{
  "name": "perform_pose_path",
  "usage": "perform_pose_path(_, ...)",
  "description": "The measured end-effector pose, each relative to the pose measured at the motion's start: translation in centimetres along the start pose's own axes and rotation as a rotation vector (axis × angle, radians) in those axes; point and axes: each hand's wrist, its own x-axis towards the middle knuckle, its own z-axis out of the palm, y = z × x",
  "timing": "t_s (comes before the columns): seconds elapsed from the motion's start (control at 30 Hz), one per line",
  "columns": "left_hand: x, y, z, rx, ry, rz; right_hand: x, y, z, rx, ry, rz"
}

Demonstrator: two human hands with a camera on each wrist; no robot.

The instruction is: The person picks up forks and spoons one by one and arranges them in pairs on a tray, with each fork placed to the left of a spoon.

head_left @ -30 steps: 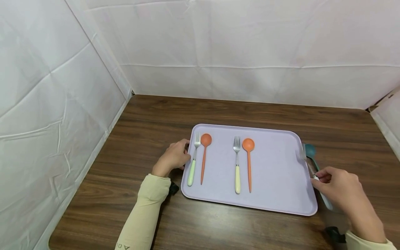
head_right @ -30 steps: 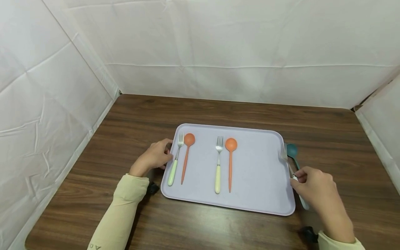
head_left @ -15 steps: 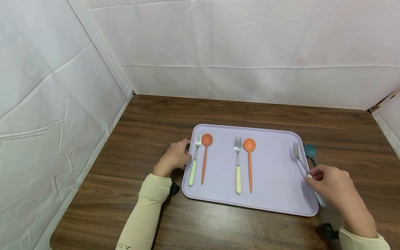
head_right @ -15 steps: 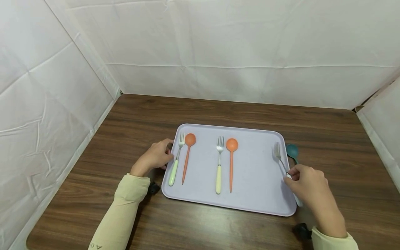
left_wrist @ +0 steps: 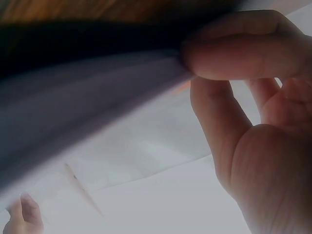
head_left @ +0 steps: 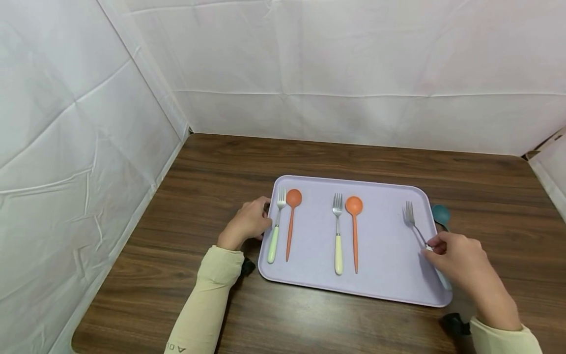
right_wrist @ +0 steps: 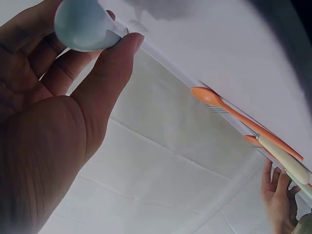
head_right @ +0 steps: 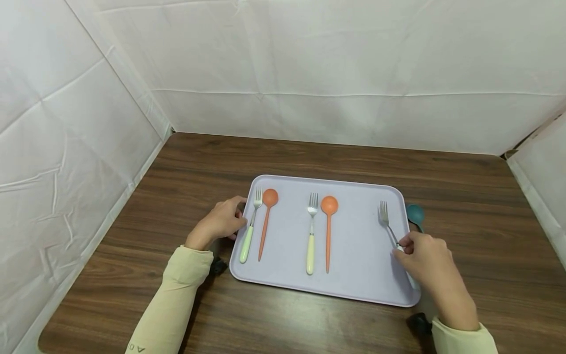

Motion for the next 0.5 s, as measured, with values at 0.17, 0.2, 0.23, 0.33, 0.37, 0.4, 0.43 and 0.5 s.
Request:
perform_pose_path(0.17, 0.0, 0.0, 0.0, 0.0, 0.002, -0.002, 0.2, -0.4, 0.3, -0.001, -0.018, -0.001)
perform_pose_path(0.2, 0.1, -0.1, 0.0, -0.001, 0.003, -0.001, 0.2, -0.5, 0.4, -0.004, -0.017, -0.003)
perform_pose_path(0.23, 0.1, -0.1, 0.0, -0.002, 0.004, -0.001, 0.2, -0.6, 0.5, -0.005, -0.018, -0.005)
perform_pose_path(0.33, 0.1, -0.1, 0.0, -0.002, 0.004, -0.002, 0.3, -0.9, 0.7, -0.008, -0.025, -0.012)
perform_pose_path(0.37, 0.1, -0.1, 0.0, -0.002, 0.003, -0.002, 0.3, -1.0, 0.8, -0.011, -0.029, -0.012)
perform_pose_path(0.4, 0.1, -0.1, 0.0, -0.001, 0.003, -0.006, 0.4, -1.1, 0.9, -0.015, -0.036, -0.011)
perform_pose_path(0.43, 0.1, -0.1, 0.0, 0.0, 0.002, -0.006, 0.4, -1.1, 1.0, -0.016, -0.048, -0.006)
perform_pose_path(0.5, 0.2, -0.1, 0.1, 0.0, 0.0, -0.005, 0.6, -1.2, 1.1, -0.021, -0.071, 0.002)
